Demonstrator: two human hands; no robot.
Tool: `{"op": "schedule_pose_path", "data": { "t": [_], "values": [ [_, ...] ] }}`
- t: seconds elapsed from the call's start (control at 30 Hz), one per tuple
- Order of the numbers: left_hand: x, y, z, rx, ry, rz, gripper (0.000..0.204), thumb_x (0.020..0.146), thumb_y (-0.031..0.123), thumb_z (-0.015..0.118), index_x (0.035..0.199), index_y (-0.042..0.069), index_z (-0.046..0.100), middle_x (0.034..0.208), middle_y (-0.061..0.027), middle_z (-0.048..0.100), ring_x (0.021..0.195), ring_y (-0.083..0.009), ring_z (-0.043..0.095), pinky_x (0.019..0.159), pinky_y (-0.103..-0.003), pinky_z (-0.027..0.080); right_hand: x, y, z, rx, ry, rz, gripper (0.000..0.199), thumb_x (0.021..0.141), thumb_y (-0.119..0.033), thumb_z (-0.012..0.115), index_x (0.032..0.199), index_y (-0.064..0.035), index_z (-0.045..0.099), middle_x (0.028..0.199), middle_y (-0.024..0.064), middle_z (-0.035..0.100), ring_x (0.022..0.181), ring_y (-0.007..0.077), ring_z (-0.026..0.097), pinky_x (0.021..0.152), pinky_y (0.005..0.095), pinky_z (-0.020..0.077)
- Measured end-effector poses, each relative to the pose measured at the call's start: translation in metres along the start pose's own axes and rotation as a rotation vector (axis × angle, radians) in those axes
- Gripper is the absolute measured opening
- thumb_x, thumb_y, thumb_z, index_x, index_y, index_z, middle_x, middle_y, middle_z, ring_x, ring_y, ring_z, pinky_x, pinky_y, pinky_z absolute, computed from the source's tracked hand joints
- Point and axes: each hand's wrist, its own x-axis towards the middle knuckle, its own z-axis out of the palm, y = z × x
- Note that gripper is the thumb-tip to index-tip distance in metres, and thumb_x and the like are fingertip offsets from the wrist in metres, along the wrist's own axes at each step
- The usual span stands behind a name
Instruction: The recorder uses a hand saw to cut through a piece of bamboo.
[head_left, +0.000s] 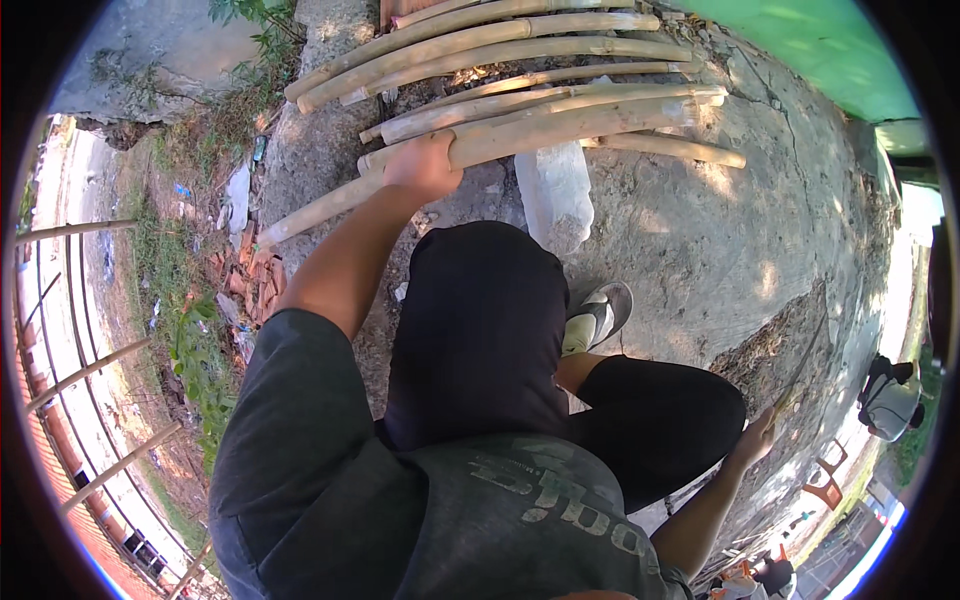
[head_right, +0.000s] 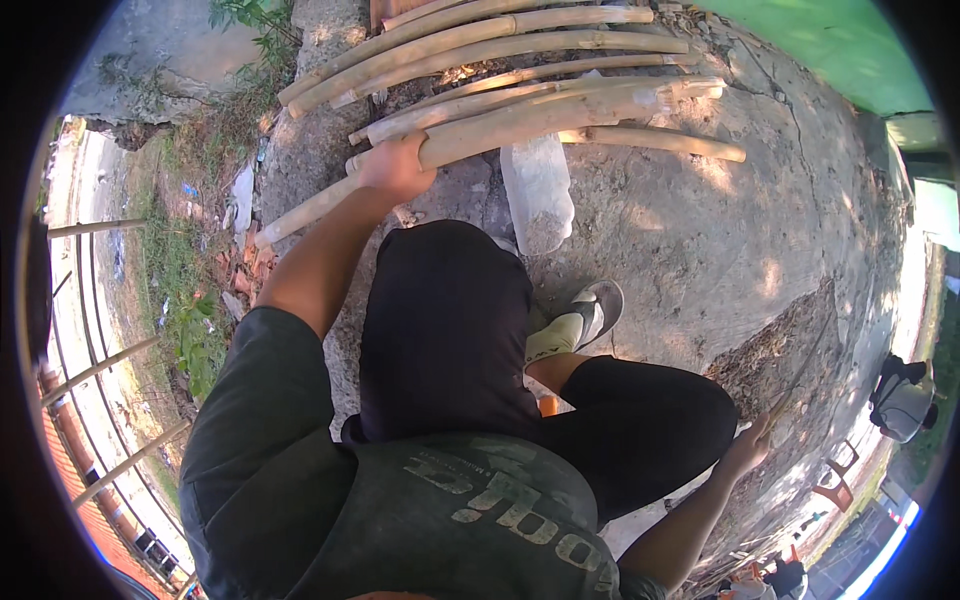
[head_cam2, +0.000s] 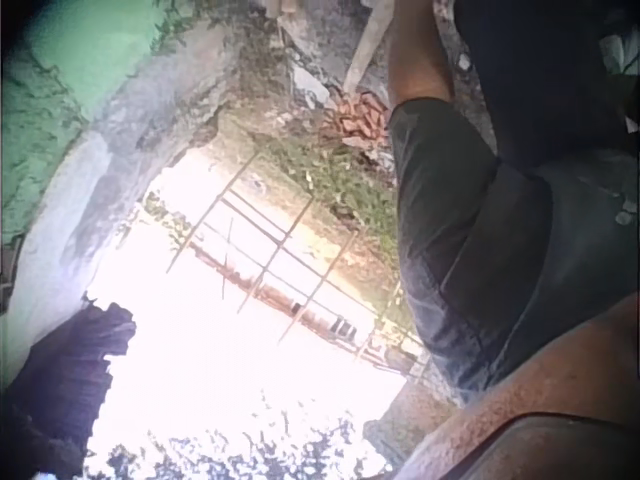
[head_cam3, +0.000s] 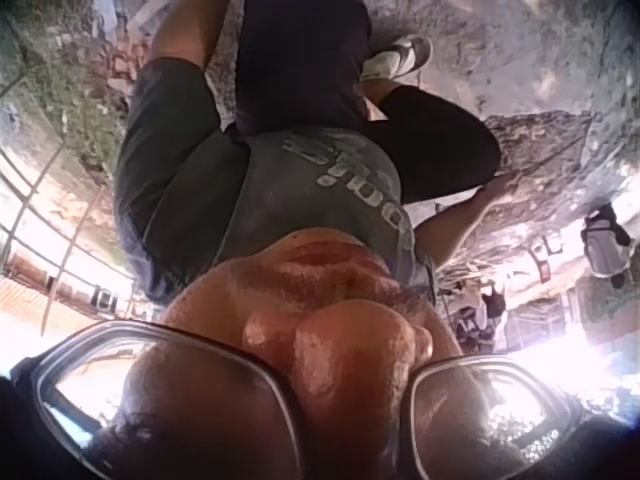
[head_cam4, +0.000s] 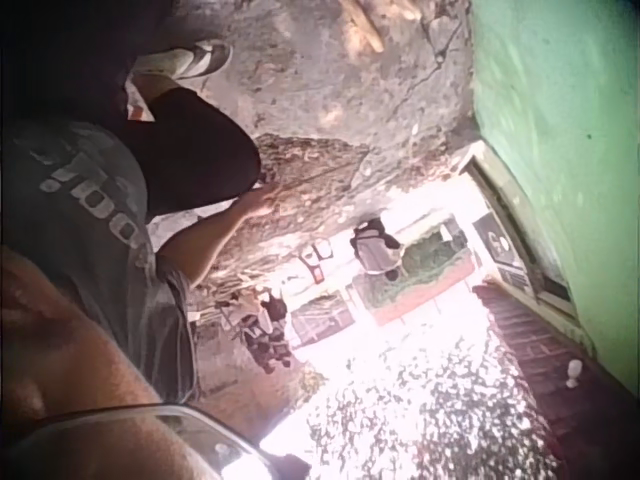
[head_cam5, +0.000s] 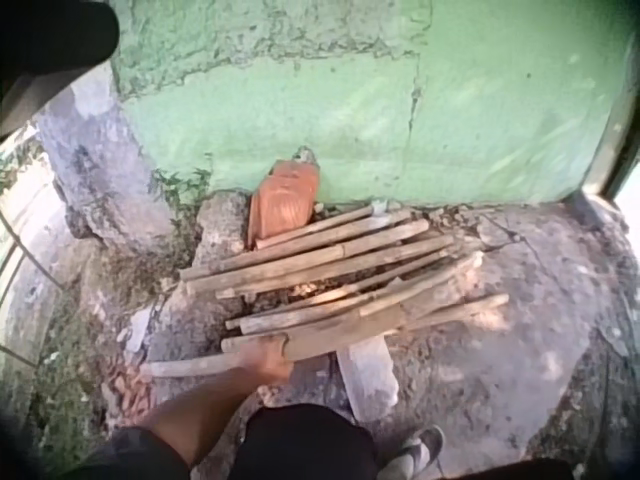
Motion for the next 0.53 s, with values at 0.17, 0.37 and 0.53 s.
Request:
{"op": "schedule_pose_path", "data": {
  "t": [0.17, 0.37, 0.53],
  "values": [
    [0.042, -0.011, -0.027, 0.143, 0.051, 0.023, 0.049, 0.077, 0.032, 0.067, 0.121, 0.011, 0.061, 0.109, -0.0210, 0.068, 0.100, -0.0389, 0.067, 0.085, -0.049, 0.054, -0.003, 0.026, 0.018, 0.308, -0.042, 0.271, 0.059, 0.095, -0.054, 0.057, 0.096, 0.0041, 0.069, 0.086, 0.0132, 0.066, 0.079, 0.0225, 0.060, 0.076, 0.0400, 0.0500],
    [0.123, 0.004, -0.043, 0.215, 0.020, 0.124, 0.048, 0.078, 0.028, 0.065, 0.124, 0.013, 0.060, 0.108, -0.0186, 0.070, 0.101, -0.0378, 0.067, 0.086, -0.050, 0.054, -0.011, 0.000, 0.019, 0.438, -0.044, 0.308, 0.058, 0.094, -0.052, 0.060, 0.063, -0.0038, 0.053, 0.064, 0.0029, 0.052, 0.061, 0.0166, 0.048, 0.061, 0.0376, 0.0465],
    [0.218, 0.004, -0.033, 0.305, 0.075, 0.051, 0.057, 0.084, 0.047, 0.073, 0.122, 0.004, 0.063, 0.129, -0.0207, 0.063, 0.106, -0.0346, 0.067, 0.091, -0.053, 0.050, -0.011, -0.036, 0.020, 0.560, -0.091, 0.412, 0.058, 0.091, -0.049, 0.067, 0.057, -0.0064, 0.047, 0.060, 0.0036, 0.051, 0.059, 0.0164, 0.049, 0.060, 0.0360, 0.0483]
  ]
}}
